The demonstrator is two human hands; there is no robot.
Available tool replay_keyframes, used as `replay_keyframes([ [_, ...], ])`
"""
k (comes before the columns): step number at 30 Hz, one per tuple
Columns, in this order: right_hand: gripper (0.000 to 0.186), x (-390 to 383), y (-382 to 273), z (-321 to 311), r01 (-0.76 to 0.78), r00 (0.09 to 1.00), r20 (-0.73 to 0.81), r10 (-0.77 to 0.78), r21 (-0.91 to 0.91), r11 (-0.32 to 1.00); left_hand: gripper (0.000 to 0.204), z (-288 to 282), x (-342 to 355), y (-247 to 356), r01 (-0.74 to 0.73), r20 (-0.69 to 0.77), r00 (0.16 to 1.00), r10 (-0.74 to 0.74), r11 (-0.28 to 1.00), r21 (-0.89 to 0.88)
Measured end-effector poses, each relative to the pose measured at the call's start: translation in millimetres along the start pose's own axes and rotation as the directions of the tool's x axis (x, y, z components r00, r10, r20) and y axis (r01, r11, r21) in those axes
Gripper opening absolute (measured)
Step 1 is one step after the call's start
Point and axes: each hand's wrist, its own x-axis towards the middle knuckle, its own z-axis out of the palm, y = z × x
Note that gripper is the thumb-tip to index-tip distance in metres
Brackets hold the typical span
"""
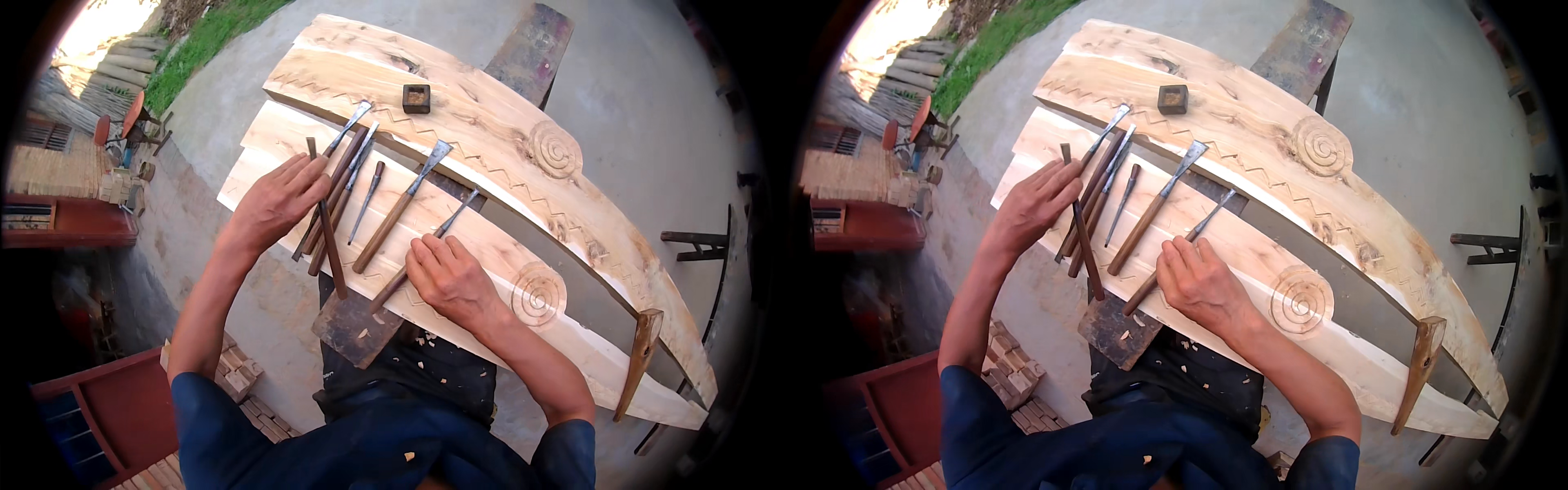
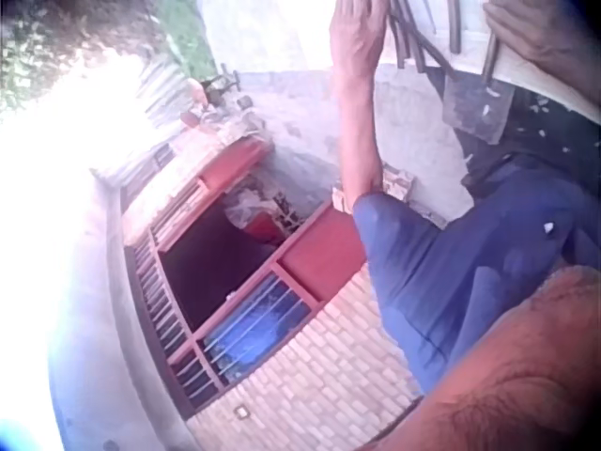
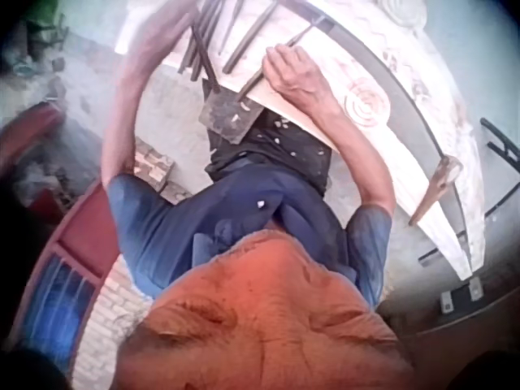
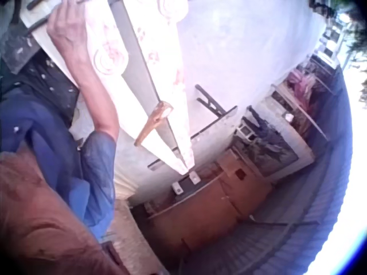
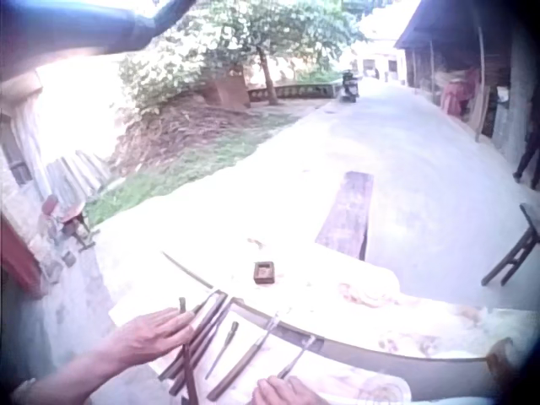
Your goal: The person carves a spiral pattern into a piece of wood using a small chisel and then uses a larger chisel with a wooden mallet to carve along the edge of the wood.
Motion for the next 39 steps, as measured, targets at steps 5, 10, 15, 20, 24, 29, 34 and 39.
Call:
replay_keyframes([
  [5, 0.027, -3.2, 11.1, -11.6, 0.111, 0.993, 0.055, -0.109, -0.035, 0.993, 0.027, 25.7, 19.2, 4.0, -0.116, 0.052, 0.991, 0.122, 0.988, -0.099],
  [10, 0.028, 14.5, 43.7, -65.5, 0.077, 0.972, -0.227, -0.063, 0.053, 0.996, 0.022, 43.2, 37.2, 10.4, -0.16, 0.043, 0.985, 0.167, 0.978, -0.136],
  [15, 0.022, 93.2, 90.4, -69.0, -0.035, 0.561, -0.384, 0.734, 0.874, 0.484, 0.019, 54.7, 31.8, 7.9, -0.126, 0.058, 0.988, 0.141, 0.971, -0.203],
  [20, 0.016, 140.3, 135.7, -25.7, -0.042, 0.544, -0.365, 0.756, 0.887, 0.459, 0.026, 38.9, 31.3, 29.5, -0.059, -0.027, 0.998, 0.057, 0.995, -0.086],
  [24, 0.015, 136.3, 151.4, 5.2, -0.242, 0.633, -0.236, 0.738, 0.845, 0.478, 0.024, 29.6, 36.6, 96.0, -0.001, -0.241, 0.968, -0.068, 0.962, -0.274],
  [29, 0.019, 92.8, 148.3, -73.3, -0.131, 0.533, -0.31, 0.788, 0.889, 0.438, 0.042, 47.5, 40.1, 198.6, 0.118, -0.154, 0.959, -0.237, 0.831, -0.544],
  [34, 0.016, -2.0, 143.9, -131.1, -0.387, 0.415, -0.54, 0.732, 0.624, 0.679, 0.083, 49.1, 90.6, 281.7, 0.204, 0.101, 0.976, -0.195, 0.636, -0.744],
  [39, 0.026, -51.4, 102.7, -100.5, -0.713, 0.224, -0.492, 0.841, 0.505, 0.486, 0.049, 37.8, 75.6, 317.8, -0.3, -0.275, 0.945, 0.175, 0.135, -0.944],
])
